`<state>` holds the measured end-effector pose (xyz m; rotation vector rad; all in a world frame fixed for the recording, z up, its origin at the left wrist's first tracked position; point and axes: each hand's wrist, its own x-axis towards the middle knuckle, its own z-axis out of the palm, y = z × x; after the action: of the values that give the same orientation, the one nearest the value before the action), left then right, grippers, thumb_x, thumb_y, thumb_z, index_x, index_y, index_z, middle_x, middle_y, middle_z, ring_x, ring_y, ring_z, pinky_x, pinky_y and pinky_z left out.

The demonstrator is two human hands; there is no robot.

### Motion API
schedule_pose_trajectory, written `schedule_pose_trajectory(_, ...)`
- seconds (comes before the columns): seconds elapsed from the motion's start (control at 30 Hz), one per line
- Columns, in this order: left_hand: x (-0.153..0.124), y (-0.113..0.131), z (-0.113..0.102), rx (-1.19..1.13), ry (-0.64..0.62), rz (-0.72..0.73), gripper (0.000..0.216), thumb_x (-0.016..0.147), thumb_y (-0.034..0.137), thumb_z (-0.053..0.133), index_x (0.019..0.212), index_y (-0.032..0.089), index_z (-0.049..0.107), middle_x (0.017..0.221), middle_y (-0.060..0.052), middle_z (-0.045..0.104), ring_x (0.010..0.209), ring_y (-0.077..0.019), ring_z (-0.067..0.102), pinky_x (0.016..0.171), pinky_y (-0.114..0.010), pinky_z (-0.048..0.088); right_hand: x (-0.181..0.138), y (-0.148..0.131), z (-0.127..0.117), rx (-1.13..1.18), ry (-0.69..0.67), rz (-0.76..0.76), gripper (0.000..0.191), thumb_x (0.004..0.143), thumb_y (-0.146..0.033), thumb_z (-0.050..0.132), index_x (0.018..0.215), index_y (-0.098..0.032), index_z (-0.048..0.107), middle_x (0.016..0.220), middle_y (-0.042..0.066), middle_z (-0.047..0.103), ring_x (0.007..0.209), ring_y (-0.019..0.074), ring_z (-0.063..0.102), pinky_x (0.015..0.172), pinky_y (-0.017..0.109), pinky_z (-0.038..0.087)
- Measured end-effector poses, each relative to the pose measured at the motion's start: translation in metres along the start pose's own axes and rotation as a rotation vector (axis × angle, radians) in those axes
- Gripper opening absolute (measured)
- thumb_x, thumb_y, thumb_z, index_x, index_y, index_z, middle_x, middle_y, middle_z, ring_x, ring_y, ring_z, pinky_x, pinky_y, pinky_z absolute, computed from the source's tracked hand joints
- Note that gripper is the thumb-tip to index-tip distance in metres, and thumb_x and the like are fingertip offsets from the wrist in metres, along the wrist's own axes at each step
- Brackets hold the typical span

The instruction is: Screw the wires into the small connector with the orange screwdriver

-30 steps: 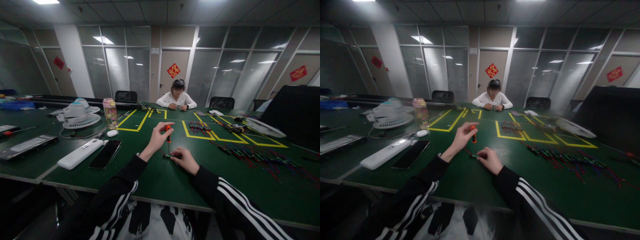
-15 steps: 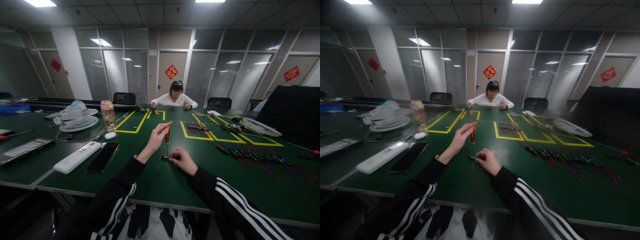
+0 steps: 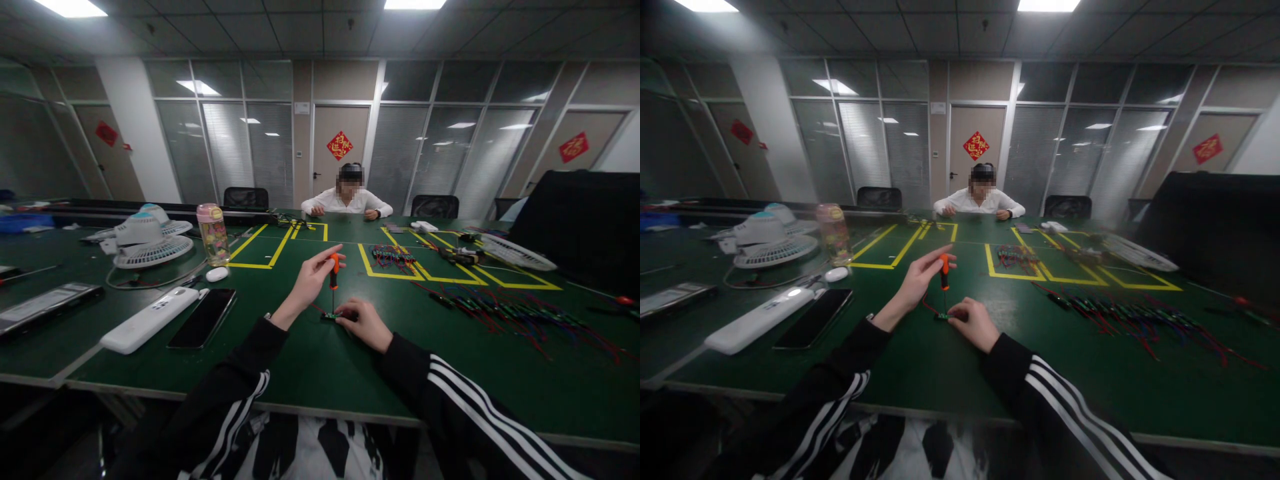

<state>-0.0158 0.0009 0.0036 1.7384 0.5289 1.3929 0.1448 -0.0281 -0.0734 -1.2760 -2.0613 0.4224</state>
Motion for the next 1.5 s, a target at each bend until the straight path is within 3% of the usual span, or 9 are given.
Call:
schedule_pose_trajectory(0.17,-0.0019,0.0013,0.0013,0.210,0.115,0.100,0.029,0.077,0.030,0.062,0.103,0.020,0.066,0.095,-0.005,0.059,0.084,-0.0136,0.056,0.078,-0.025,0.045,-0.0002,0.0007,0.0001,-0.007,-0.003,-0.009,0.014,0.074,-0.019,0.064,0.085,-0.016,0.071,0.075,0.003,0.060,0.066,0.0133,0.055,0.062,0.024,0.042)
schedule_pose_trajectory(0.37,-0.0010,0.0041,0.0005,0.061,0.012,0.029,0.034,0.087,0.027,0.047,0.118,0.018,0.058,0.103,-0.007,0.062,0.090,-0.0151,0.060,0.084,-0.029,0.046,-0.0007,-0.0008,-0.0004,0.001,-0.004,-0.006,0.014,0.074,-0.019,0.064,0.085,-0.016,0.071,0.076,0.003,0.060,0.066,0.0133,0.055,0.062,0.023,0.042)
schedule_pose_trajectory(0.57,-0.0012,0.0016,-0.0003,0.238,0.138,0.116,0.025,0.079,0.030,0.059,0.100,0.019,0.067,0.100,-0.006,0.060,0.088,-0.0147,0.057,0.079,-0.026,0.046,-0.0003,0.0002,-0.0006,-0.014,-0.002,-0.005,0.014,0.074,-0.020,0.064,0.085,-0.016,0.071,0.075,0.003,0.060,0.067,0.0140,0.055,0.062,0.024,0.042)
schedule_pose_trajectory(0.73,-0.0016,0.0038,0.0008,0.064,0.016,0.030,0.035,0.087,0.029,0.047,0.118,0.019,0.058,0.104,-0.008,0.063,0.092,-0.0162,0.060,0.083,-0.030,0.046,-0.0002,0.0014,0.0004,-0.011,0.010,-0.014,0.013,0.074,-0.021,0.064,0.085,-0.017,0.071,0.075,0.003,0.060,0.067,0.0137,0.055,0.062,0.024,0.043)
schedule_pose_trajectory(0.93,-0.0016,0.0000,0.0007,0.202,0.119,0.091,0.028,0.078,0.031,0.061,0.102,0.018,0.067,0.098,-0.006,0.062,0.082,-0.0135,0.058,0.077,-0.025,0.046,0.0001,0.0010,-0.0004,-0.015,0.002,-0.020,0.014,0.074,-0.020,0.064,0.085,-0.016,0.071,0.074,0.003,0.059,0.065,0.0132,0.054,0.063,0.024,0.043)
schedule_pose_trajectory(1.07,-0.0003,0.0007,0.0001,0.111,0.053,0.055,0.033,0.085,0.027,0.049,0.116,0.019,0.060,0.108,-0.008,0.060,0.093,-0.0149,0.059,0.085,-0.028,0.044,0.0003,0.0015,-0.0002,-0.019,-0.001,-0.023,0.014,0.075,-0.021,0.064,0.085,-0.016,0.071,0.075,0.003,0.059,0.066,0.0132,0.054,0.063,0.024,0.043)
schedule_pose_trajectory(1.17,-0.0002,0.0007,-0.0004,0.036,0.026,0.012,0.037,0.084,0.026,0.051,0.120,0.018,0.056,0.105,-0.008,0.063,0.090,-0.0156,0.061,0.085,-0.030,0.045,0.0003,0.0014,0.0002,-0.016,0.001,-0.014,0.014,0.075,-0.020,0.064,0.085,-0.016,0.071,0.075,0.003,0.059,0.066,0.0133,0.054,0.062,0.024,0.042)
schedule_pose_trajectory(1.33,-0.0016,0.0006,-0.0006,0.217,0.129,0.101,0.029,0.077,0.029,0.062,0.103,0.019,0.066,0.099,-0.006,0.061,0.088,-0.0146,0.058,0.081,-0.026,0.045,0.0001,0.0004,-0.0003,-0.023,-0.004,-0.005,0.013,0.075,-0.021,0.064,0.085,-0.017,0.072,0.075,0.003,0.059,0.066,0.0135,0.054,0.062,0.024,0.042)
schedule_pose_trajectory(1.5,-0.0020,0.0026,0.0011,0.086,0.021,0.042,0.034,0.087,0.028,0.048,0.118,0.020,0.058,0.107,-0.007,0.062,0.094,-0.0148,0.059,0.084,-0.028,0.045,0.0000,0.0004,-0.0010,-0.018,0.001,-0.017,0.013,0.074,-0.021,0.064,0.085,-0.017,0.072,0.075,0.003,0.060,0.067,0.0137,0.055,0.063,0.024,0.042)
